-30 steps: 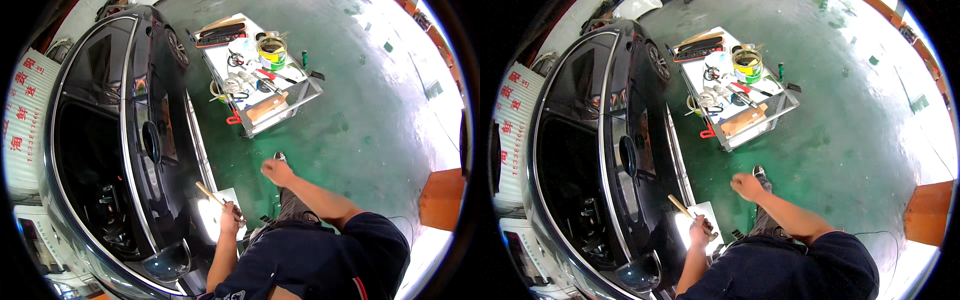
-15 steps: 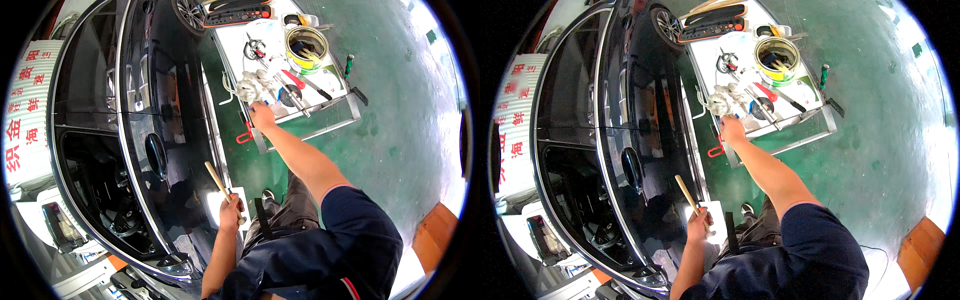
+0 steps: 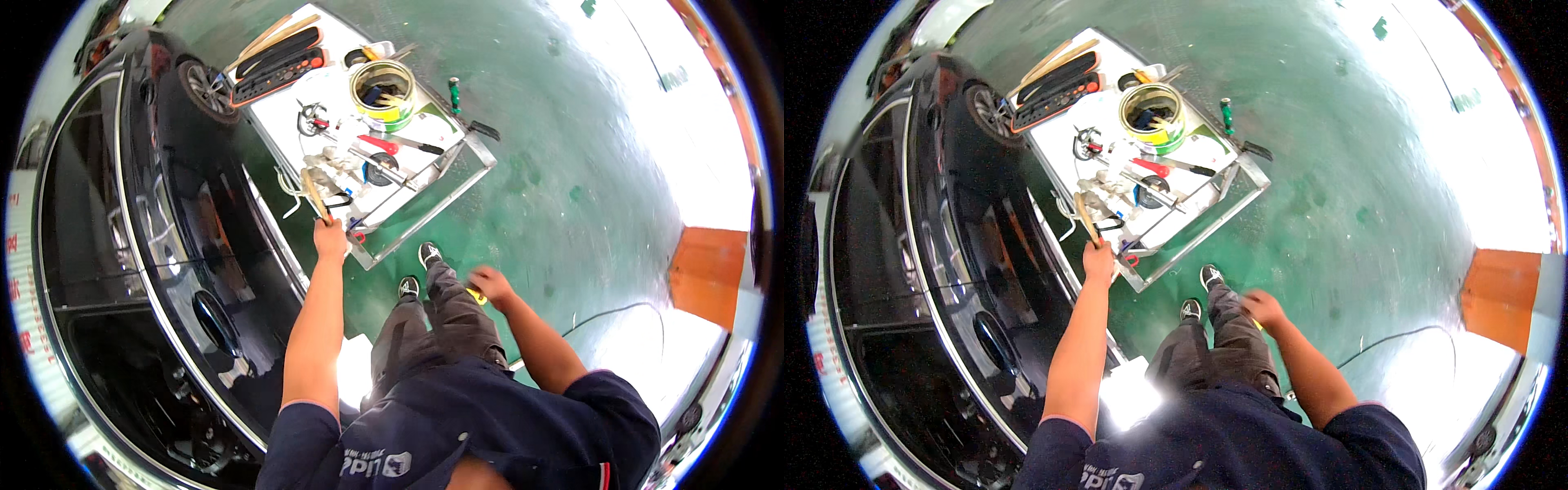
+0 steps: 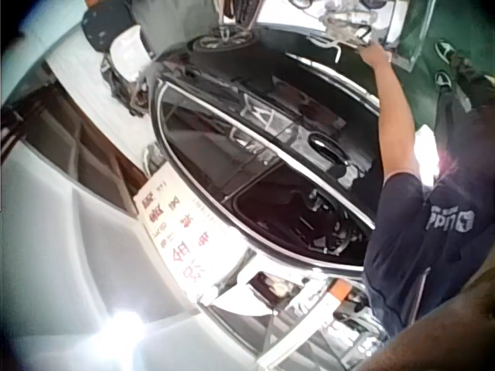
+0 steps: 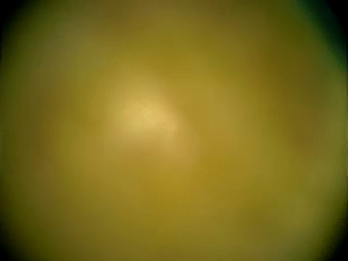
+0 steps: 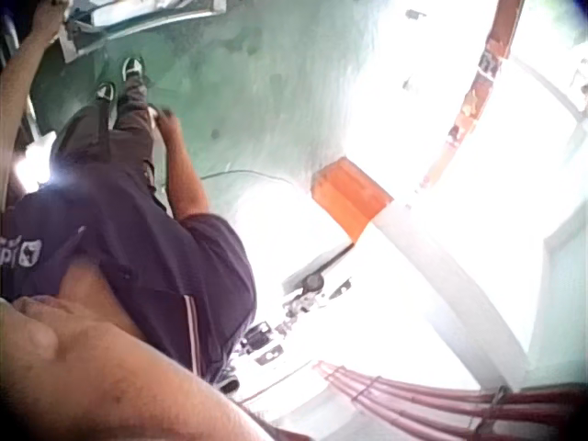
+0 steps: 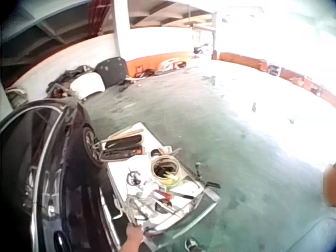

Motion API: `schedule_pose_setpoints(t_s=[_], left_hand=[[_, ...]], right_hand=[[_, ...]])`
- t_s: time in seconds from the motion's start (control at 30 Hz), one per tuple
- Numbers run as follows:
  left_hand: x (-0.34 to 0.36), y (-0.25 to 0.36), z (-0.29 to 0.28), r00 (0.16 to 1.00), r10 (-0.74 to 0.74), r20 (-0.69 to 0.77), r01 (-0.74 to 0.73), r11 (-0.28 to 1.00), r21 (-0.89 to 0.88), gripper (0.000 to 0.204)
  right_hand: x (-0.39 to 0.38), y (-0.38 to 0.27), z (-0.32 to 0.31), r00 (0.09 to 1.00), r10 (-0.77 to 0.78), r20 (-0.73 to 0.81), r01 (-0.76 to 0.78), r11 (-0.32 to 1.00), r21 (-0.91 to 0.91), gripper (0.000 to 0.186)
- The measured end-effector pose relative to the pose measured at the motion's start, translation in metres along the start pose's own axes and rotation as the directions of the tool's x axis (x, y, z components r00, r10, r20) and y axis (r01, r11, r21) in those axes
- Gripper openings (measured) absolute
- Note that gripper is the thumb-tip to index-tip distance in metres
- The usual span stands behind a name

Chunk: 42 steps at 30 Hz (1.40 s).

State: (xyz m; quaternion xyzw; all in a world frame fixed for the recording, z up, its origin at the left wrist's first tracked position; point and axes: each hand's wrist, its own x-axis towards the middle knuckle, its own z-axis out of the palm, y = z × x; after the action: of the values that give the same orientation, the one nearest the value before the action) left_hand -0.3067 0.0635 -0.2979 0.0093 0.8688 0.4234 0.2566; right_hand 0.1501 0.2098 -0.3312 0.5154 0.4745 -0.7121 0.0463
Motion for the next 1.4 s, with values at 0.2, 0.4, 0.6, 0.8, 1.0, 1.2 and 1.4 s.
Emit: schedule_pose_setpoints(t_s=[0.2,0.4,0.6,0.8,1.0,1.2,1.4], left_hand=[[0.024,0.021,0.051,0.934,0.338,-0.116,-0.222,0.803,0.553,0.034],[-0.016,-0.003,0.034,0.828,0.546,-0.124,-0.480,0.806,0.345,0.042],[-0.171,-0.029,0.037,0.836,0.536,0.117,-0.547,0.828,0.124,0.051],[-0.257,-0.146,0.034,0.866,0.456,0.207,-0.499,0.816,0.290,0.053],[-0.293,-0.295,-0.030,0.932,0.261,0.250,-0.356,0.785,0.507,0.053],[-0.432,-0.408,-0.061,0.957,0.129,0.259,-0.271,0.714,0.646,0.037],[-0.541,-0.423,0.010,0.915,0.002,0.403,-0.262,0.762,0.592,0.050]], right_hand=[[-0.304,0.301,-0.137,0.965,0.245,-0.094,-0.112,0.061,-0.992,0.019],[-0.424,0.380,-0.049,0.324,0.715,-0.619,-0.689,0.627,0.364,0.023],[-0.294,0.206,-0.004,0.591,0.038,-0.805,-0.175,0.981,-0.083,0.025],[-0.306,0.291,-0.034,0.747,0.117,-0.654,-0.259,0.958,-0.125,0.025],[-0.373,0.628,-0.042,0.607,0.765,-0.214,-0.625,0.626,0.466,0.029],[-0.331,0.656,-0.011,0.859,0.478,-0.182,-0.396,0.847,0.355,0.040],[-0.347,0.566,-0.047,0.830,0.522,-0.196,-0.505,0.853,0.132,0.030]])
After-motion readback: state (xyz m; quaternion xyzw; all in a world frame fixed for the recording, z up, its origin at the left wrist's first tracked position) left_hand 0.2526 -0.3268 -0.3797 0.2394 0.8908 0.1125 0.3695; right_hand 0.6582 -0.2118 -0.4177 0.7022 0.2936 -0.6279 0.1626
